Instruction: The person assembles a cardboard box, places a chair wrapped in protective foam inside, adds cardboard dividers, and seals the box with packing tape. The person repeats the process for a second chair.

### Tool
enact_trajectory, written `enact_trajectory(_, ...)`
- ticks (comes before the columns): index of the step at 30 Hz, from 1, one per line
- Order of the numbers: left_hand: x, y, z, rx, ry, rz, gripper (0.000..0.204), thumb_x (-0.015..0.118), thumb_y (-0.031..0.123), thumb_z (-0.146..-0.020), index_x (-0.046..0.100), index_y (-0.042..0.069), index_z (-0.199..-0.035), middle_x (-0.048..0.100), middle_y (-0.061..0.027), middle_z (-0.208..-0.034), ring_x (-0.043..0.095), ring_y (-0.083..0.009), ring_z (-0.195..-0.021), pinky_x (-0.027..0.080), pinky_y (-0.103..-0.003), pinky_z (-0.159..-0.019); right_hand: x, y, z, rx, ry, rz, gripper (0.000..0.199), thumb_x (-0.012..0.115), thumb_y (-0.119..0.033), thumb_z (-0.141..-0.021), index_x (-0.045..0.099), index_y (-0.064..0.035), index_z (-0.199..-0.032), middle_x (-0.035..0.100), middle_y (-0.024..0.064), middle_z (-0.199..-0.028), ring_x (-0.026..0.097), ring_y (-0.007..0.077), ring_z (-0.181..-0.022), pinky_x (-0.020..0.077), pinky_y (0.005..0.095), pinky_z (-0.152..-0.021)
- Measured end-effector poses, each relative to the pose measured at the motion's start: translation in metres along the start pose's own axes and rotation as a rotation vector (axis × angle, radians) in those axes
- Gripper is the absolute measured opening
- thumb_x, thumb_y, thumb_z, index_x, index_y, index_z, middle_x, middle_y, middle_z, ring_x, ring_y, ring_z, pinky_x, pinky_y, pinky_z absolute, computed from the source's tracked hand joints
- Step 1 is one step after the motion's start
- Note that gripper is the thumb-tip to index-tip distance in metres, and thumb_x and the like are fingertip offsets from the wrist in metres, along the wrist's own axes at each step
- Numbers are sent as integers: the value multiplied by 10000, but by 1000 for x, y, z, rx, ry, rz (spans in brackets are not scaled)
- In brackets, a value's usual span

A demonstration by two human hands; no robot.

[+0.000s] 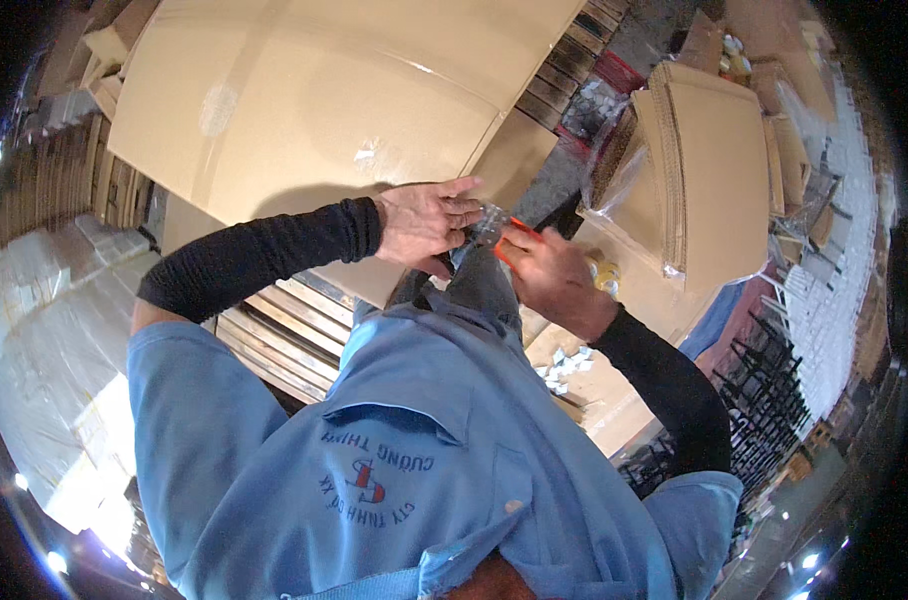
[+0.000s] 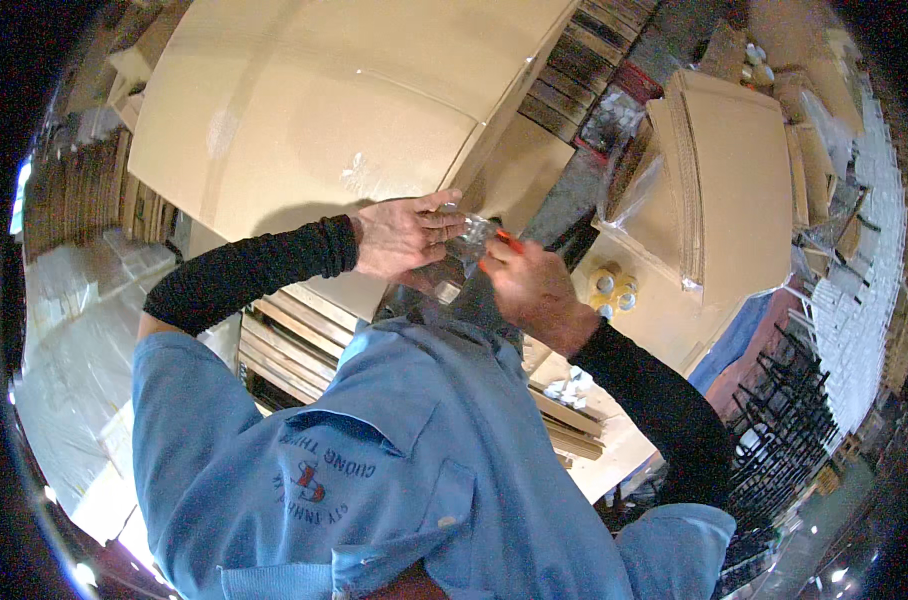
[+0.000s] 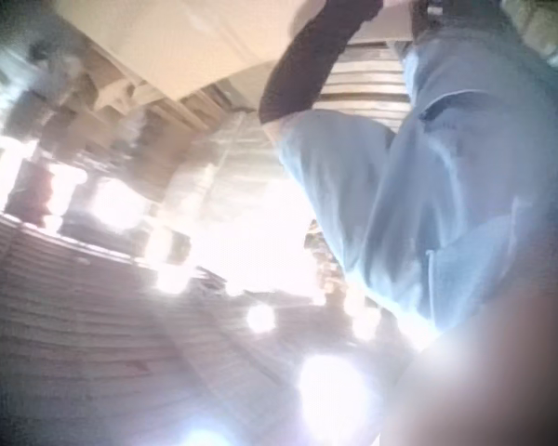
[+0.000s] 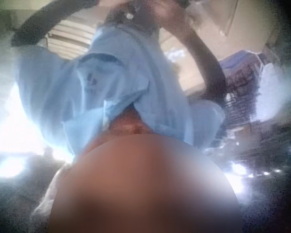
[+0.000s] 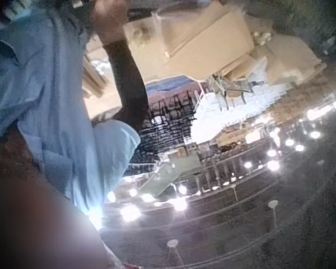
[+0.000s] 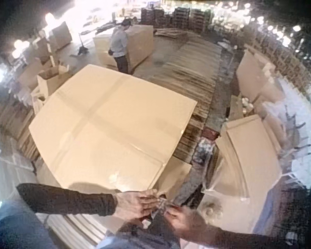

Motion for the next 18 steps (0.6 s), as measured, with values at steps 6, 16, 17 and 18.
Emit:
enact_trajectory(6, 4, -6, -16, 100, -493, -45, 707, 516, 786, -817, 777, 167, -1035, 717, -79, -1077, 603, -239, -1182, 168, -564, -1224, 56, 5, -59, 23, -128, 203, 218, 644, -238, -810, 704, -75, -677, 674, 106, -691, 693, 279, -730, 561, 442, -626)
enact_trajectory(16, -8, -75, -27, -22, 914, 912, 572, 606, 558, -937, 617, 51, -1202, 707, -164, -1134, 660, -339, -1052, 393, -480, -1068, -10, -17, 52, 984, 856, -360, 399, 683, -26, -807, 698, 0, -1205, 647, 200, -1317, 645, 306, -1183, 517, 377, -986)
enact_trajectory(17, -12, -86, -25, -108, 921, 1232, 520, 607, 518, -958, 599, 55, -1193, 697, -163, -1166, 662, -318, -1040, 417, -456, -1046, -27, -56, 42, 989, 991, -346, 432, 697, 18, -785, 690, 7, -1217, 632, 198, -1348, 623, 312, -1228, 493, 376, -1028)
enact_trajectory(18, -18, -94, -23, -203, 903, 1550, 468, 608, 478, -979, 580, 58, -1184, 687, -162, -1198, 665, -298, -1027, 440, -432, -1023, -36, -84, 31, 930, 989, -233, 441, 709, 23, -775, 693, 1, -1216, 636, 197, -1343, 632, 311, -1210, 500, 377, -1014)
Point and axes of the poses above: each hand's wrist, its own z-axis away from the middle knuckle, its own x-axis out of the palm, y = z × x, the point moved 3 cm from there along -z, towards the middle knuckle
